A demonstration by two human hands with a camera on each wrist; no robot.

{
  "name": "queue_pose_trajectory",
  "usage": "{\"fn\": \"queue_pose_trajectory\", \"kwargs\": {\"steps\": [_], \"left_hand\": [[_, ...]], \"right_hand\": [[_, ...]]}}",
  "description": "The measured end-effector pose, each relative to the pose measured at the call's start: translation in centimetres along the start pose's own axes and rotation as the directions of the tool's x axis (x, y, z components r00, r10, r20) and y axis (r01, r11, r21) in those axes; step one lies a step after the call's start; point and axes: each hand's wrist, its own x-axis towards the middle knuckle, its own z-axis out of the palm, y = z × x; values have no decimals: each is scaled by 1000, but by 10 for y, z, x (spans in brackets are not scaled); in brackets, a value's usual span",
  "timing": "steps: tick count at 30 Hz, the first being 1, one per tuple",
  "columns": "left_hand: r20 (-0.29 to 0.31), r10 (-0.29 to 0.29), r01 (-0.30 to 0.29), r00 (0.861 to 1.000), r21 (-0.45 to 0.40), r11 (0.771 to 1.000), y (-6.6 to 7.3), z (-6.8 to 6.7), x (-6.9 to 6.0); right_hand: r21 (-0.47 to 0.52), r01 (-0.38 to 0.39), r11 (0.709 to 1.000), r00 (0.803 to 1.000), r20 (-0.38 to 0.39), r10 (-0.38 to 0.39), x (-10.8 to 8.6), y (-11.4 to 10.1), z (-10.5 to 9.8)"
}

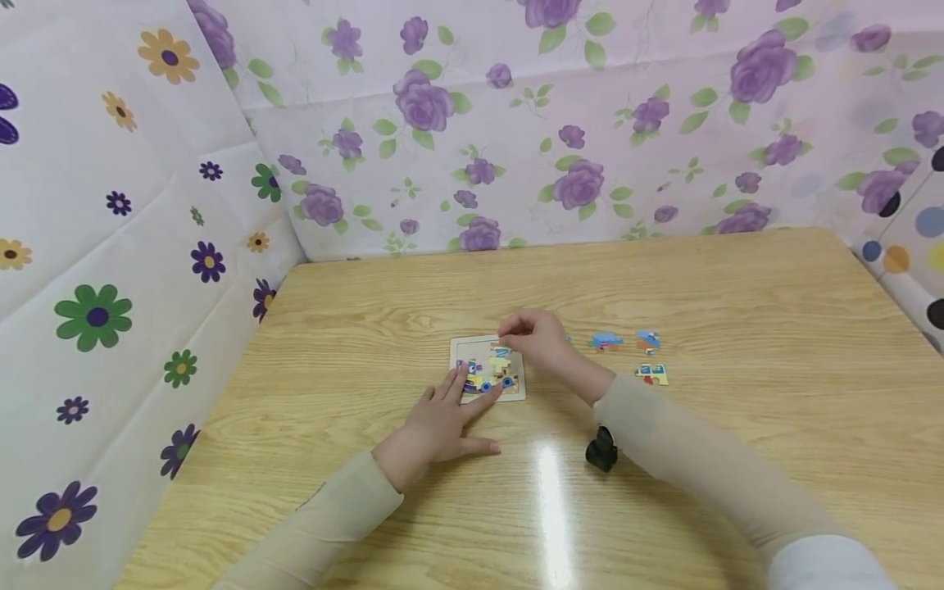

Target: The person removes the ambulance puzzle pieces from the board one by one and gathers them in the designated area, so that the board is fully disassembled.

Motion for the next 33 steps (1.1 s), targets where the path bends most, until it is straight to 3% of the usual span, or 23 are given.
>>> {"fn": "queue_pose_trajectory", "kwargs": {"steps": [16, 33], "left_hand": [[-8, 4, -4, 1000, -18, 1000, 1, -1, -1], [-17, 14, -14, 1000, -26, 1000, 0, -1, -3]], "right_hand": [[-28, -40, 999, 998, -44, 39, -23, -2, -45], [-63, -68, 996, 997, -42, 66, -41, 14, -84]]}}
